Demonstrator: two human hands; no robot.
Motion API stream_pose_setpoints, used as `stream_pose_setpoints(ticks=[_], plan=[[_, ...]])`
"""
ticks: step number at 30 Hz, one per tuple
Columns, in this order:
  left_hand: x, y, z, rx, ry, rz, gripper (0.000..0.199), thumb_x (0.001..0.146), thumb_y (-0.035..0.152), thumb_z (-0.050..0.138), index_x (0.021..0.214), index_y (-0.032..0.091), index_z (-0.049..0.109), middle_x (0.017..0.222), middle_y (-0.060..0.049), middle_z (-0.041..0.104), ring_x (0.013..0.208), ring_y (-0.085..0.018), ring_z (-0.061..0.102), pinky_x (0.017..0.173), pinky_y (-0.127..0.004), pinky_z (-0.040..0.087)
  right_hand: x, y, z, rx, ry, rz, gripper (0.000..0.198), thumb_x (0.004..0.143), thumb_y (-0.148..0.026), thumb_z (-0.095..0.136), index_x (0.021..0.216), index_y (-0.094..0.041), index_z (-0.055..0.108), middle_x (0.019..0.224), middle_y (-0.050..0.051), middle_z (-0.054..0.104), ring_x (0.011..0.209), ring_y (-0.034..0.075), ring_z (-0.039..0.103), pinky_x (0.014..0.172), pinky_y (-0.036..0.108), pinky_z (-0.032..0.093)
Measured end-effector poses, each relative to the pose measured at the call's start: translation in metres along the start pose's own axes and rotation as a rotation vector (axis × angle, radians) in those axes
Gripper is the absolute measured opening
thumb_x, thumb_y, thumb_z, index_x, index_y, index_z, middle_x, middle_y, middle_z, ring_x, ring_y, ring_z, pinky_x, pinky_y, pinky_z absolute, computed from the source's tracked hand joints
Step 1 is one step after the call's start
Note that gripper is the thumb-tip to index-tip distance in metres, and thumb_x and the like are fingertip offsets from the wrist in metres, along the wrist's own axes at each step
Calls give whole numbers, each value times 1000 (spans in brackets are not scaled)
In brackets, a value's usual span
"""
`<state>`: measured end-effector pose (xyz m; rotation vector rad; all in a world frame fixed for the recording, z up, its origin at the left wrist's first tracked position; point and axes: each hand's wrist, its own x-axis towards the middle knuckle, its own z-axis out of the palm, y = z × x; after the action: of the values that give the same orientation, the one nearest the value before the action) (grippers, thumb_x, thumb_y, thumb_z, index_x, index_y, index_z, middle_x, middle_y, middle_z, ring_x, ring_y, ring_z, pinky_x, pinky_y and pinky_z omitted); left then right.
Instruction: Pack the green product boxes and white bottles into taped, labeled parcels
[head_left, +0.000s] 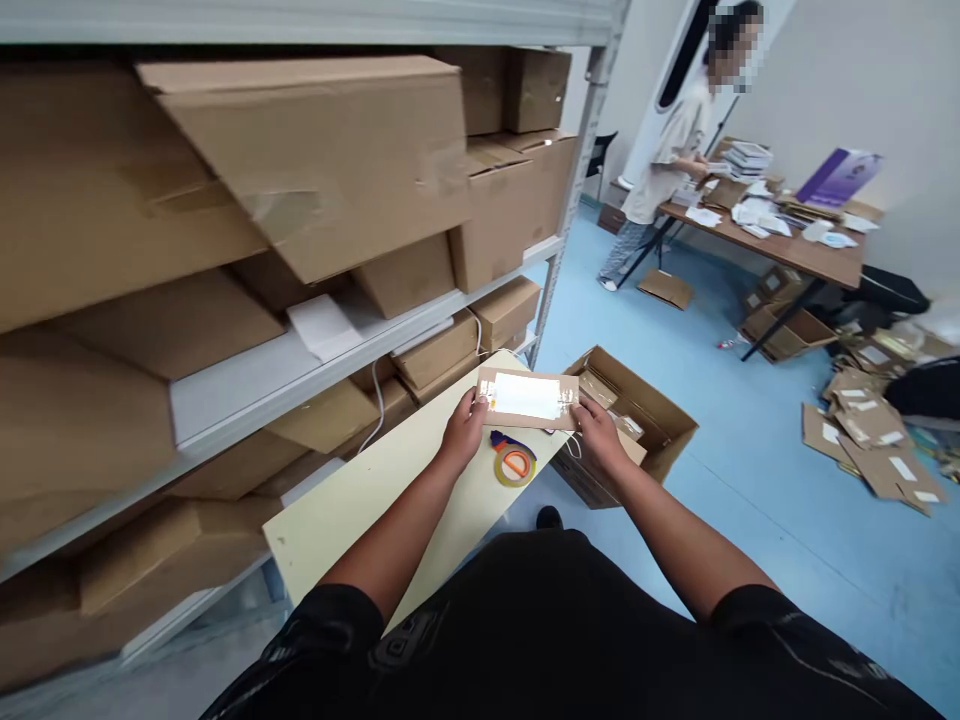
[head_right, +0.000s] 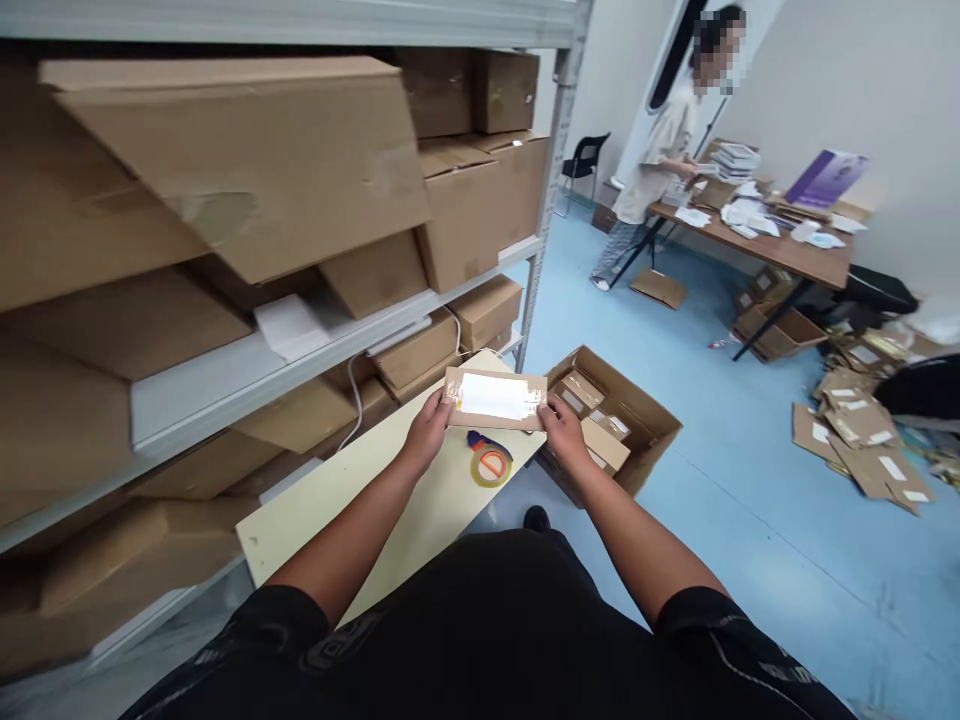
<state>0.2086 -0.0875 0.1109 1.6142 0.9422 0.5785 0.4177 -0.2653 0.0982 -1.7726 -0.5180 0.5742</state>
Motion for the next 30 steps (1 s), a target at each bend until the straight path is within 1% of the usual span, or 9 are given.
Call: stream_pose_setpoints(ticks=[3,6,11,15,18,21,24,27,30], plan=[[32,24,46,76,-109,40,55,101,58,44,142,25,61,135,-7,71,123,-30,64,104,-40,49,20,20,-45,-33,118,25,53,87,-58,60,120,-20,76,125,8,75,116,32,66,102,42,50],[63,44,101,156,-198,48,52,102,56,44,140,25,62,131,-7,72,119,-31,65,104,-42,49,44,47,-89,-57,223,66,55,87,-63,58,119,-22,77,124,8,76,117,32,66,100,43,52],[111,62,199,225,-338,59,50,100,57,48,135,26,65,128,-7,73,118,-32,65,102,-42,49,78,90,-154,-82,304,168,58,88,-66,55,120,-23,76,118,7,78,112,31,68,96,39,53],[143,69,265,220,-431,50,54,97,59,54,139,26,64,133,-7,72,123,-33,64,107,-43,47,97,104,-196,-45,360,227,58,90,-65,54,121,-21,75,120,7,77,113,32,69,97,40,53],[164,75,302,236,-452,40,61,95,59,58,145,24,60,146,-9,64,137,-34,56,115,-44,41,111,106,-222,-12,351,205,58,92,-64,52,125,-22,73,127,7,75,120,31,67,101,40,51],[180,79,324,235,-450,73,64,96,57,57,148,21,57,156,-10,55,146,-33,48,121,-43,36,128,113,-242,-45,370,248,62,90,-62,57,137,-23,68,139,8,69,127,31,63,107,41,48],[190,77,329,198,-398,74,58,98,55,55,144,20,61,151,-11,59,142,-32,52,119,-42,39,140,134,-258,-114,414,351,65,86,-59,61,138,-21,67,138,11,69,127,32,63,107,42,49],[187,67,314,164,-363,31,54,98,59,51,135,22,67,138,-9,69,129,-30,62,112,-42,46,140,163,-267,-126,368,385,60,84,-58,59,130,-20,71,121,12,76,115,32,69,97,43,53],[173,52,281,136,-338,29,54,98,63,49,127,23,70,132,-9,71,122,-28,65,106,-41,51,130,187,-270,-141,278,397,56,81,-58,59,119,-19,74,104,10,79,99,30,73,86,43,57]])
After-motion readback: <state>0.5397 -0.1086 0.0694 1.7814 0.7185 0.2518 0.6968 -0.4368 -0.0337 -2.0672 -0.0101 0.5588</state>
